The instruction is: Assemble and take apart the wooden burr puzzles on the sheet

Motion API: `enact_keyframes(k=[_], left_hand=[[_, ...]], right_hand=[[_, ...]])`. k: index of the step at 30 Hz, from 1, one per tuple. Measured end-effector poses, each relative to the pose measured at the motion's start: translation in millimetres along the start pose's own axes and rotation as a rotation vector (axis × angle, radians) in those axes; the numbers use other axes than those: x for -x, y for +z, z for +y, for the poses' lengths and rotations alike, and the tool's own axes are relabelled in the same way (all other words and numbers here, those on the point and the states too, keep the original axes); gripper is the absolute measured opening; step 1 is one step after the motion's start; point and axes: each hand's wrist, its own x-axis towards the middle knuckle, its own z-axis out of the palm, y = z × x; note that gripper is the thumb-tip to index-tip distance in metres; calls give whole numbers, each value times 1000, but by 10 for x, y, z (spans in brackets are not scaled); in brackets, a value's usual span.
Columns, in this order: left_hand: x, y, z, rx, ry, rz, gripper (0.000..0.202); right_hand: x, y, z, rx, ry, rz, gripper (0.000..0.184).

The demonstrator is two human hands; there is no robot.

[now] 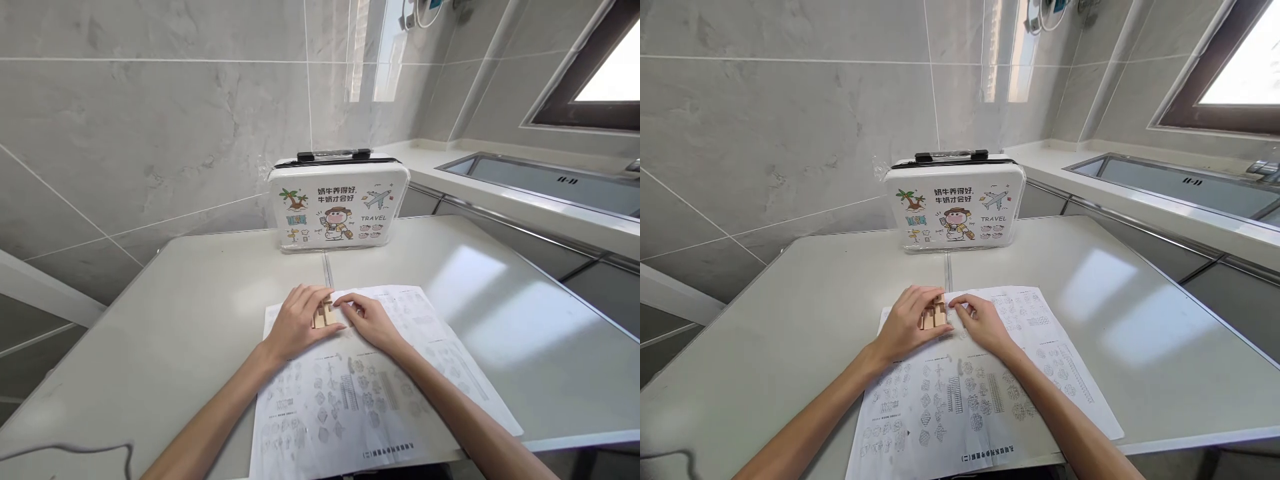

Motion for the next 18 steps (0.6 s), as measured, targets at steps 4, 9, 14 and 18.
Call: enact_keyframes(k=[4,9,14,18], left_hand=[[-269,135,137,19,62,-37,57],[-488,314,230,41,112,1,63],[-521,412,285,51,111,-28,65],[-477,419,282,48,69,-77,66]], right_hand=[[-30,-46,-36,-333,153,-48,54],[-54,-47,39,-607,144,-54,57],[-43,-89,92,-758,231,-110,36],[-34,-95,80,-746,280,-150,31]])
